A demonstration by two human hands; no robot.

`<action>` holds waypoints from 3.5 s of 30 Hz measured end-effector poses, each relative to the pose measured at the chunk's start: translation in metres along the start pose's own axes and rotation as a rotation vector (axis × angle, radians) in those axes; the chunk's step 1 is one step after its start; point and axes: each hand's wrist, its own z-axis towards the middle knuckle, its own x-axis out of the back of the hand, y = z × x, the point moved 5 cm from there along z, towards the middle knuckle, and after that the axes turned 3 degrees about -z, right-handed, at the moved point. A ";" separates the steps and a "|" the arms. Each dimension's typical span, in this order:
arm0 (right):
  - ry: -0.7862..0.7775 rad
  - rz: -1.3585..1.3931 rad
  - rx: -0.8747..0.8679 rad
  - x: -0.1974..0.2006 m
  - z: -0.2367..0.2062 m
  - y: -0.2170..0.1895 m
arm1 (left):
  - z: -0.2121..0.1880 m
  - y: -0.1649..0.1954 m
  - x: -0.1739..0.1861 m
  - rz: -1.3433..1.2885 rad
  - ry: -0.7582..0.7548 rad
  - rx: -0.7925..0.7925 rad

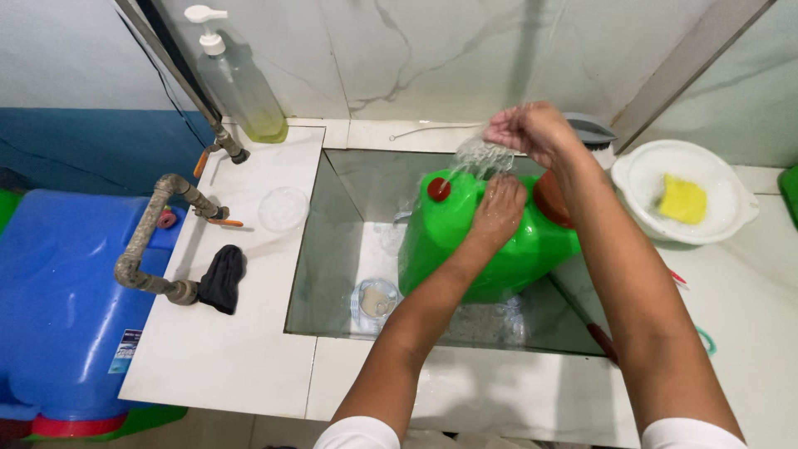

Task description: The person washes a green plastic jerrycan with a red cap in a sink. They scrub the exterior with a sponge, rinse it under running water, remove the cap, rinse the interior, and then replace the cap. The person repeats this process for multiple jerrycans, placing each cleaned container on the floor among others.

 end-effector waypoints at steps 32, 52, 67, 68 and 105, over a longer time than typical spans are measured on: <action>0.021 -0.705 -0.035 -0.004 -0.005 0.010 | -0.085 -0.177 0.040 -0.606 -0.495 0.506; 0.559 -1.036 -0.335 0.004 -0.042 0.064 | -0.007 -0.084 -0.027 -0.453 -0.793 0.253; 0.659 -1.313 -0.051 0.000 -0.082 0.112 | -0.036 -0.086 -0.025 -0.432 -0.705 0.006; 0.653 -1.317 -0.039 -0.002 -0.090 0.115 | -0.037 -0.087 -0.021 -0.428 -0.725 -0.024; -0.078 -1.701 -0.122 0.007 -0.133 0.063 | -0.033 -0.056 -0.025 -0.256 -0.691 0.024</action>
